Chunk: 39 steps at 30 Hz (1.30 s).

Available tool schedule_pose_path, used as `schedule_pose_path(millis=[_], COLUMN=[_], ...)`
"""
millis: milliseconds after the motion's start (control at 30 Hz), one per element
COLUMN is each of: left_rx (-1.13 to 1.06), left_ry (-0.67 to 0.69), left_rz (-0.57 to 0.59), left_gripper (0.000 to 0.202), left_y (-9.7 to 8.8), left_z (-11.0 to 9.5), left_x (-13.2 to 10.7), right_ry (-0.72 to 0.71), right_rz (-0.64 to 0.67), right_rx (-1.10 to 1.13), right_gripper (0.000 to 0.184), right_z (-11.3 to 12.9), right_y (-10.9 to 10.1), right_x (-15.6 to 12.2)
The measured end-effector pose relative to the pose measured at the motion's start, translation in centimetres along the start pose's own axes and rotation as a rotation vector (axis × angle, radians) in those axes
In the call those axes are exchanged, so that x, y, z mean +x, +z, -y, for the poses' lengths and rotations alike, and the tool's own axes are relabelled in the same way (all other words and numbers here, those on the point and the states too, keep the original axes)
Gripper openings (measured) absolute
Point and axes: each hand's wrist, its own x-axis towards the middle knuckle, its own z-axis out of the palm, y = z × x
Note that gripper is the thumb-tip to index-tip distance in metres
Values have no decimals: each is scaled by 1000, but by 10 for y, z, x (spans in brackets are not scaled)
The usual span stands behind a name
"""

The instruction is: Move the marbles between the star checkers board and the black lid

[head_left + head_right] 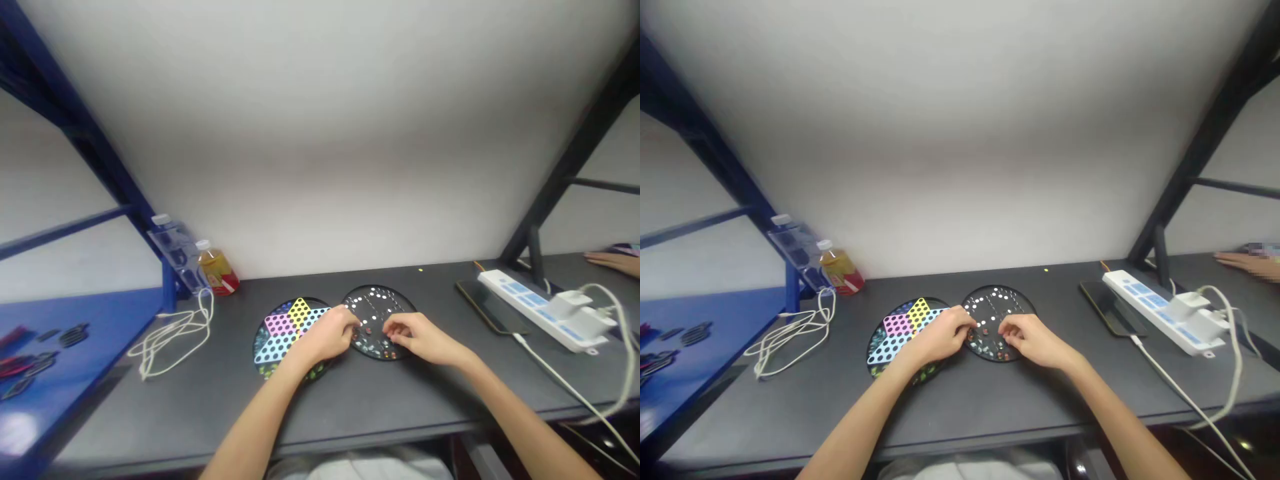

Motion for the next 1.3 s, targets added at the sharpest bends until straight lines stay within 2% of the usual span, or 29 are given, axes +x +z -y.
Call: schedule_pose_path(millis=[167,467,667,800,933,1067,1200,1300], left_rx=[-5,-14,-20,-13,51,104,58,-26], left_ry=[-22,-30,-52,-51,-137,-250,-375,-421], left_rz=[-6,-23,-46,-97,-203,-264,-316,-348], left_gripper=[33,38,40,33,29,28,30,33], left_y=[2,-4,-4,-21,-55,-79,-79,-71], left_z=[3,5,7,15,41,83,120,137], left_x=[-1,1,1,0,-10,-26,-43,-51], right_ry=[-39,-166,-212,-176,-144,-120,-107,-106], right_rz=[-43,9,76,126,113,88,75,69], right_rx=[-71,-246,-207,-164,-147,-134,-126,-134], right_gripper=[18,21,18,18,16,17,17,17], right_z=[-5,7,7,6,5,8,11,9], right_y=[5,15,21,19,19,20,20,20], right_x=[21,73,81,81,83,83,82,84])
